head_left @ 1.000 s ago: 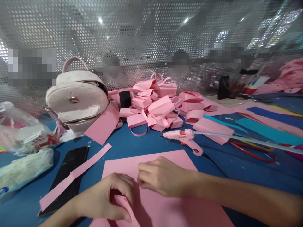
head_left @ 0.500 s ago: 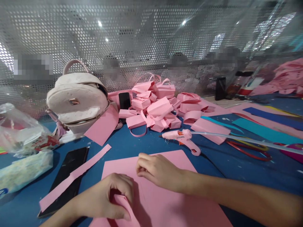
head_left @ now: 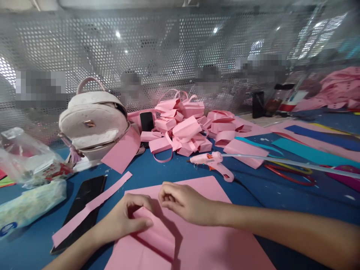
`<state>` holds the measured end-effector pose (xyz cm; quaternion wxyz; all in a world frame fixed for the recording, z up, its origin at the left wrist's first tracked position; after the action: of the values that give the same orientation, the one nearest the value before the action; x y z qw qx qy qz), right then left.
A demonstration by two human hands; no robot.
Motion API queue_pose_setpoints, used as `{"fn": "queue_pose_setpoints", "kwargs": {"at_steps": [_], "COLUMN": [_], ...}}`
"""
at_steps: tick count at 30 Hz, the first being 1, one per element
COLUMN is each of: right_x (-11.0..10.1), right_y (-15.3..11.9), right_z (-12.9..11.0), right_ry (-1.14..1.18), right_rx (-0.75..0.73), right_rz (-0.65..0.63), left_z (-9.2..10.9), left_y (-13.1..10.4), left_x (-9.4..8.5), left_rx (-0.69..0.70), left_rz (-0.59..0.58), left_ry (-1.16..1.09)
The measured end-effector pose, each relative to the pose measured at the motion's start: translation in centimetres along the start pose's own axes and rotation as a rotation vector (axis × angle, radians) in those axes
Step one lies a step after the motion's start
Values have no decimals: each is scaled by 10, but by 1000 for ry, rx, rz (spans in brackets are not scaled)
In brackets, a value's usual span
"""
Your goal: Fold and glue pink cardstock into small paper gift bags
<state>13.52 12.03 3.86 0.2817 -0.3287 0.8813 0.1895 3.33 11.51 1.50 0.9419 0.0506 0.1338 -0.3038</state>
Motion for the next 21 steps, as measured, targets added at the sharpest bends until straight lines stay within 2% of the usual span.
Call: {"fn": "queue_pose_setpoints", "kwargs": {"at_steps": [3,5,10,14,21], "right_x": [-1,2,5,5,5], "right_y": [-4,-5,-5,-5,-5], "right_z": [10,14,21,23,25], "right_ry": [494,611,643,669,660], "right_rx": [119,156,152,152,145], "right_rz": [58,58,72,70,77], "left_z": [-5,-4,-2,-8,-10], "left_y": [1,1,2,3,3], "left_x": [-10,-11,-10,-11,-9], "left_rx": [-48,-53,-41,-62,-116], "left_rz": [119,148,158,164,165], "left_ry": [112,122,89,74,135]}}
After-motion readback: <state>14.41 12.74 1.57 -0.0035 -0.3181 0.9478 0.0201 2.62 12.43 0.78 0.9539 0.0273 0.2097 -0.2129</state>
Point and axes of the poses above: each hand's wrist, its own y-axis towards the middle knuckle, its own x-axis out of the palm, z = x × y, the point moved 10 cm from there along y, towards the middle knuckle, and after that the axes turned 2 degrees about z, right-handed, at the moved point
